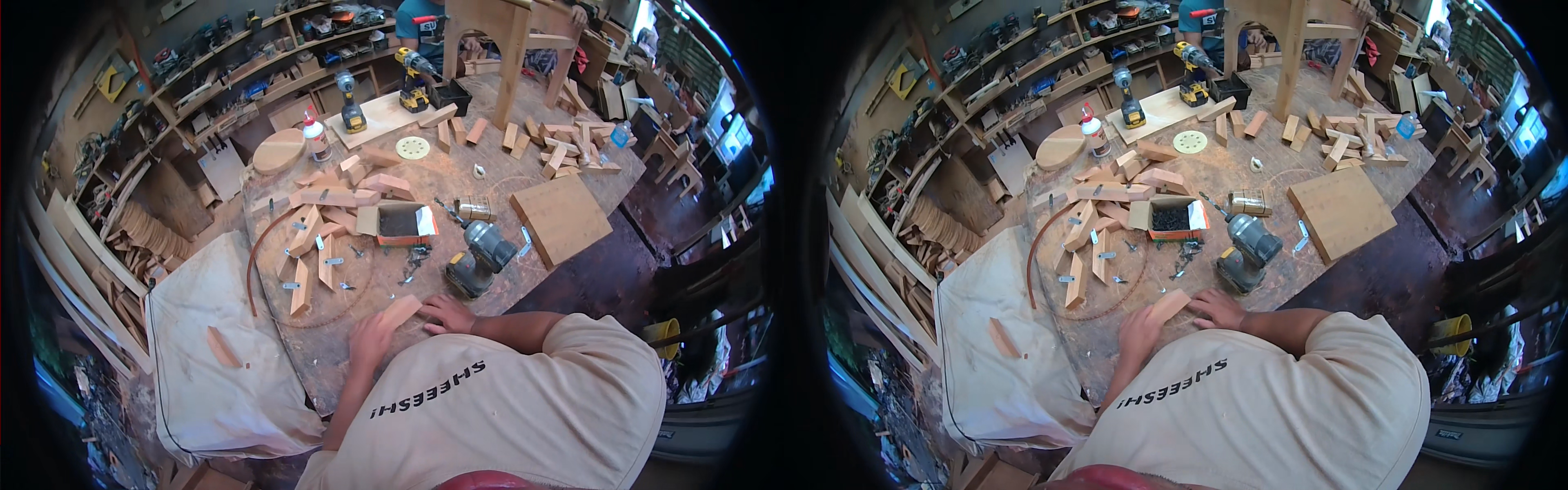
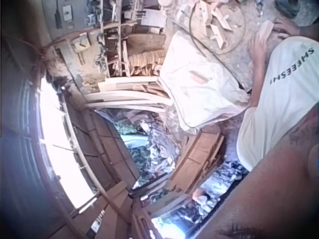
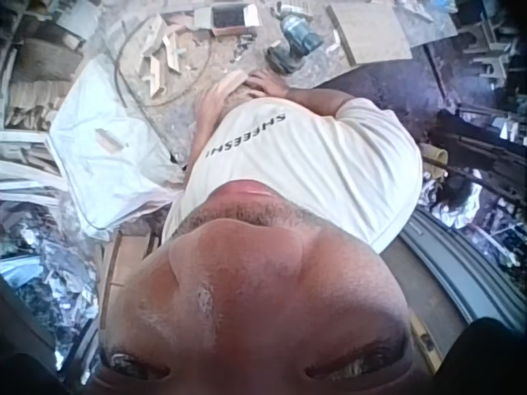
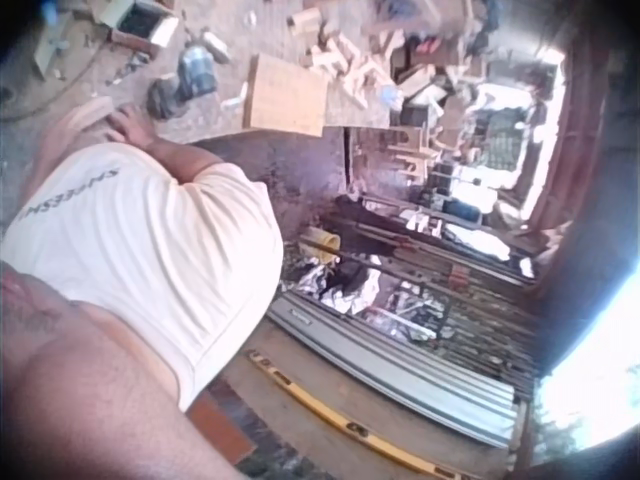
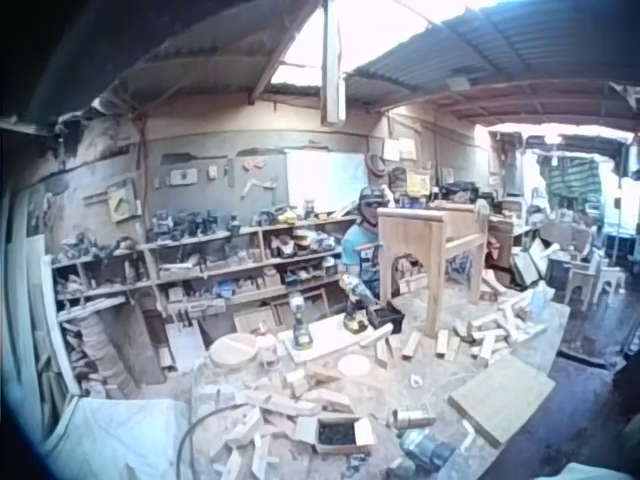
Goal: The person attaches metal brackets to wooden blocks by placing the brackets onto the wood pieces and driving screws into them using a power drill.
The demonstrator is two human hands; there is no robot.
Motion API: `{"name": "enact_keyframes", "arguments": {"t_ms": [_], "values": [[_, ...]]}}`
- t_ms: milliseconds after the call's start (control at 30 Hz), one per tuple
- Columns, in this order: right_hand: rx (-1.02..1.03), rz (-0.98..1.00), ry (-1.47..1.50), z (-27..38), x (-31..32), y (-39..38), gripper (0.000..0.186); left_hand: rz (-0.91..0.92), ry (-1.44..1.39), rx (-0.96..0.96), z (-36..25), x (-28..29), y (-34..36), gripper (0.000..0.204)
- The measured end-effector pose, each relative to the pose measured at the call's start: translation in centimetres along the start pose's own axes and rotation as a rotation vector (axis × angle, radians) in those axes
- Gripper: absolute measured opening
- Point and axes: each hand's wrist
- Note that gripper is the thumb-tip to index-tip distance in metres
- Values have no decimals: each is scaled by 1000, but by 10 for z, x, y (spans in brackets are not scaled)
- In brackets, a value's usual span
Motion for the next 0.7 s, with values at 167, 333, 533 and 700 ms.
{"name": "enact_keyframes", "arguments": {"t_ms": [167,333,533,700], "values": [[-23,14,-13,0,-3,-3,53,292,255,111,-24,11,30,52],[-22,7,10,3,-3,-3,55,183,117,-31,-7,-4,37,52],[-69,24,65,6,3,-3,54,83,-148,54,23,-10,21,68],[-52,33,18,8,8,-1,53,25,-304,56,29,-11,15,77]]}}
Point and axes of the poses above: each hand's wrist, its own y-axis towards the middle knuckle, its own x-axis out of the back of the hand, z = x × y, and after that the axes turned 2 degrees about -y, right-handed
